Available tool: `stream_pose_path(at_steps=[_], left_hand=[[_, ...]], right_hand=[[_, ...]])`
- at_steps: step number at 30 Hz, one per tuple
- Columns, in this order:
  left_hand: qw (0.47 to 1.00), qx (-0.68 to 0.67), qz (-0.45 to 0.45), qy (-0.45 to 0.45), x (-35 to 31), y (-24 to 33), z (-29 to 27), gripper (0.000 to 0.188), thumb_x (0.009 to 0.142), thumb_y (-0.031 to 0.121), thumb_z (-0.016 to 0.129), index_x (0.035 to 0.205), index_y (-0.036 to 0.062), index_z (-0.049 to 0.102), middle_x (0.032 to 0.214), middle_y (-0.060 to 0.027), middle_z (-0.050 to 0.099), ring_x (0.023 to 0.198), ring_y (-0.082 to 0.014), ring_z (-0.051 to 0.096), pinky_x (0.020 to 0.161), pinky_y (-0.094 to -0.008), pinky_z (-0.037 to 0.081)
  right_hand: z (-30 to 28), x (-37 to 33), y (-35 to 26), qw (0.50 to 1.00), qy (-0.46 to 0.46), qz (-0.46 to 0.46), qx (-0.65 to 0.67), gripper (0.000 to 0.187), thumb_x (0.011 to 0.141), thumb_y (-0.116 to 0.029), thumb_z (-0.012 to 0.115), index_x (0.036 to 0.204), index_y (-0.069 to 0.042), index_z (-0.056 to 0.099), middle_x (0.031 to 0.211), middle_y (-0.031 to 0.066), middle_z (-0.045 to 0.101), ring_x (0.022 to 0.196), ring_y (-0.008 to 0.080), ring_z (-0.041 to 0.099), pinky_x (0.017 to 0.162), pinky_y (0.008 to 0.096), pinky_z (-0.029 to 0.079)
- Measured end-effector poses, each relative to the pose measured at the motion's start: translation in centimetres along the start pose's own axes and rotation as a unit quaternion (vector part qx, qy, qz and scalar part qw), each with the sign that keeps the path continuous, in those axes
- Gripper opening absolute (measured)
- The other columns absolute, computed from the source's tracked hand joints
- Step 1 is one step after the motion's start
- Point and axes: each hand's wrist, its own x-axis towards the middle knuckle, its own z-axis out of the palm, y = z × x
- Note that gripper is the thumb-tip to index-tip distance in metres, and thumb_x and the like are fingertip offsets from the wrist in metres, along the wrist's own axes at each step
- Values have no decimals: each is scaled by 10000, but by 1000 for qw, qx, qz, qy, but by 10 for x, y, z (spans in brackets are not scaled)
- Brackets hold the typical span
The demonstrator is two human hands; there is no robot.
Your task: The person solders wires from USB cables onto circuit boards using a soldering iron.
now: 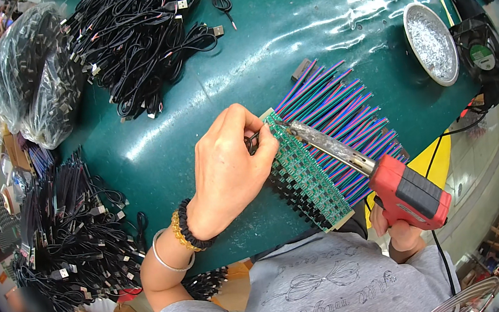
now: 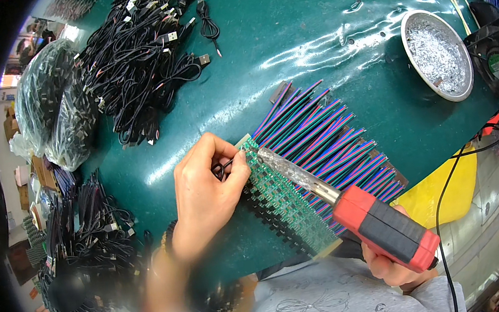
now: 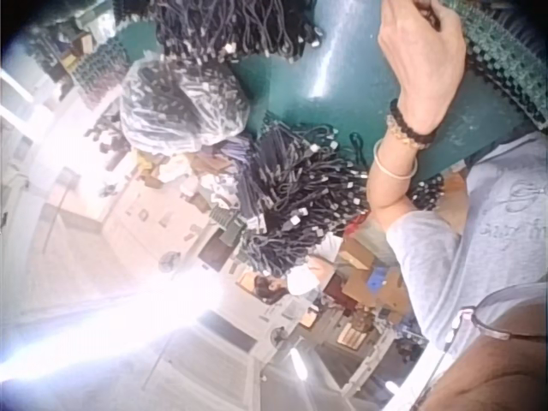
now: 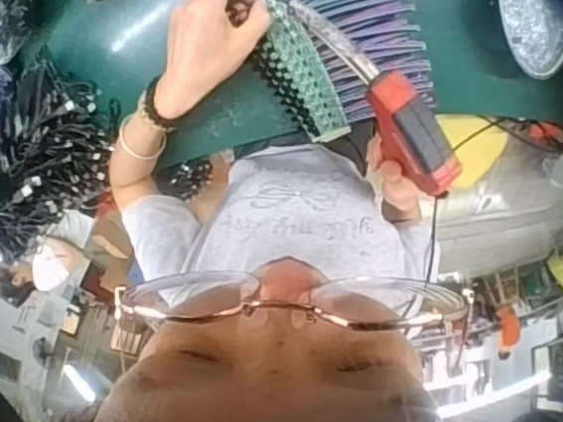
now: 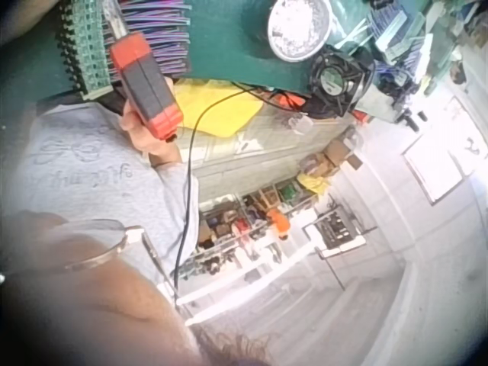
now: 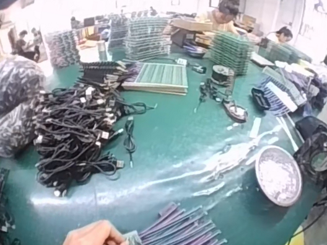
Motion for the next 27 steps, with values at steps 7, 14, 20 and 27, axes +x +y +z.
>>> stream_pose_path(at_steps=[7, 14, 20, 27], left_hand=[[1000, 11, 6, -1, 0, 1, 1, 167, 801, 26, 700, 791, -8, 537, 740, -130, 612, 614, -256, 623, 565, -350, 508], [999, 33, 3, -4, 1, 3, 1, 155, 793, 22, 697, 789, -4, 545, 723, -128, 614, 618, -262, 625, 576, -358, 511], [997, 71, -1, 1, 1, 5, 0, 163, 792, 52, 707, 778, 6, 551, 717, -118, 618, 616, -256, 630, 563, -355, 505], [987, 139, 73, 33, -1, 0, -3, 152, 766, 78, 722, 839, 47, 592, 838, -113, 590, 773, -285, 593, 656, -396, 475]], right_hand=[[11, 13, -3, 995, 54, -2, 80, 410, 918, -320, 613, 1087, 54, 606, 739, 94, 640, 644, 242, 644, 577, 337, 536], [2, 46, -25, 939, -35, 49, 338, 907, 842, -709, 557, 1245, 95, 434, 518, 1, 486, 418, 105, 475, 440, 262, 424], [-5, 57, -41, 932, -48, 92, 348, 930, 843, -739, 507, 1255, 89, 415, 520, -12, 467, 435, 105, 483, 464, 252, 433], [0, 54, -39, 928, -6, 76, 366, 923, 847, -719, 533, 1305, 71, 404, 518, -12, 454, 434, 111, 472, 478, 273, 431]])
